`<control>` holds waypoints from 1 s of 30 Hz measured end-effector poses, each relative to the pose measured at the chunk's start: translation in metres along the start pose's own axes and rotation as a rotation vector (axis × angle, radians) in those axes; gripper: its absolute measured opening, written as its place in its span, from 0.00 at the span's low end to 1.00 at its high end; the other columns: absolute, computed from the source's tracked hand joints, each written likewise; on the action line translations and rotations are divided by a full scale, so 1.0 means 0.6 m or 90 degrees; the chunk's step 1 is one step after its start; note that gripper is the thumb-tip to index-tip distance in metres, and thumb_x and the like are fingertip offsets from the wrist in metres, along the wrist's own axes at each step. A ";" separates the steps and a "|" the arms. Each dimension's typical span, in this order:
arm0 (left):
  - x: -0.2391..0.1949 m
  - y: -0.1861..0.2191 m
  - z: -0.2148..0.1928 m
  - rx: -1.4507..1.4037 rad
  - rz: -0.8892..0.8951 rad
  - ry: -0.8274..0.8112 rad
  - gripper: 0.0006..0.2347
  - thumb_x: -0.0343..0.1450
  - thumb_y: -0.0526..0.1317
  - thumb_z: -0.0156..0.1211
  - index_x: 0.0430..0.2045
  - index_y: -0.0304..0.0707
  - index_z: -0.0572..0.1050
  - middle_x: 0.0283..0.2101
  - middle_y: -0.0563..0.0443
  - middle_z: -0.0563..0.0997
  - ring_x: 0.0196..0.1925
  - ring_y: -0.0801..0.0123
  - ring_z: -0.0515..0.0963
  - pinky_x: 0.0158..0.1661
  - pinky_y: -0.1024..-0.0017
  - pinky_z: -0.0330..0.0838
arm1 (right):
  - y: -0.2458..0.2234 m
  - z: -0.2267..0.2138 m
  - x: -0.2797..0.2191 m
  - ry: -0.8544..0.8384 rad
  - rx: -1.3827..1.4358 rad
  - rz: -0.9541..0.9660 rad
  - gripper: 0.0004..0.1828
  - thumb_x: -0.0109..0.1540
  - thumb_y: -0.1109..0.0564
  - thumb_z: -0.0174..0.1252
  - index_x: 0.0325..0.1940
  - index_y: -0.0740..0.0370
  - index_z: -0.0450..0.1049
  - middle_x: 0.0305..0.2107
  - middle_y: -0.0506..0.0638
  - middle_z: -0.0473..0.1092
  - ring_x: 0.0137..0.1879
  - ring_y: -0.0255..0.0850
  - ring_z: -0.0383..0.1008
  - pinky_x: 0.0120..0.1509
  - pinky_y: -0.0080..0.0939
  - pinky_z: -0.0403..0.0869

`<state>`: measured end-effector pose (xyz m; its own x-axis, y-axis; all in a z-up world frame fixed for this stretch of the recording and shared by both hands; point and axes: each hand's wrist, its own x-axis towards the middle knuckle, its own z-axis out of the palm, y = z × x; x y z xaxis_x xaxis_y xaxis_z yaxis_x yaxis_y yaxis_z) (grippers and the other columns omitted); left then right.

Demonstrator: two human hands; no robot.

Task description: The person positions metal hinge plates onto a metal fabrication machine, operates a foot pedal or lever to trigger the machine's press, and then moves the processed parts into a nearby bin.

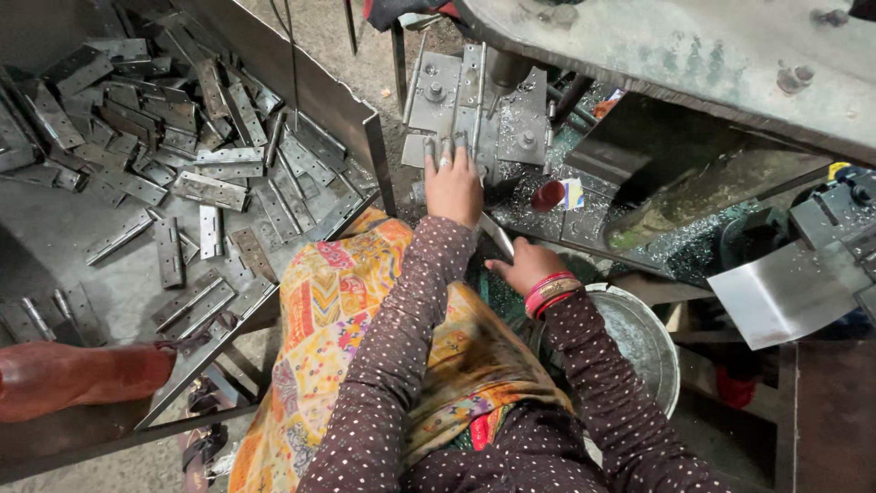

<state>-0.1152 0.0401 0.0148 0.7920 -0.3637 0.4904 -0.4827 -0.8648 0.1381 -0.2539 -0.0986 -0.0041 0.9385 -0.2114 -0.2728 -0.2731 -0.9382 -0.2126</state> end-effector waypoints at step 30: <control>0.033 -0.010 0.055 -0.001 0.011 -0.003 0.13 0.70 0.37 0.52 0.40 0.29 0.81 0.54 0.36 0.77 0.62 0.44 0.75 0.67 0.42 0.57 | 0.041 0.171 -0.032 0.107 0.099 0.009 0.27 0.62 0.36 0.60 0.47 0.63 0.69 0.29 0.70 0.75 0.40 0.69 0.77 0.43 0.66 0.75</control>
<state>-0.0843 0.0267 -0.0044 0.7853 -0.3806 0.4883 -0.4969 -0.8580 0.1302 -0.3002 -0.0893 -0.1002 0.9526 -0.2795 -0.1200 -0.3041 -0.8839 -0.3552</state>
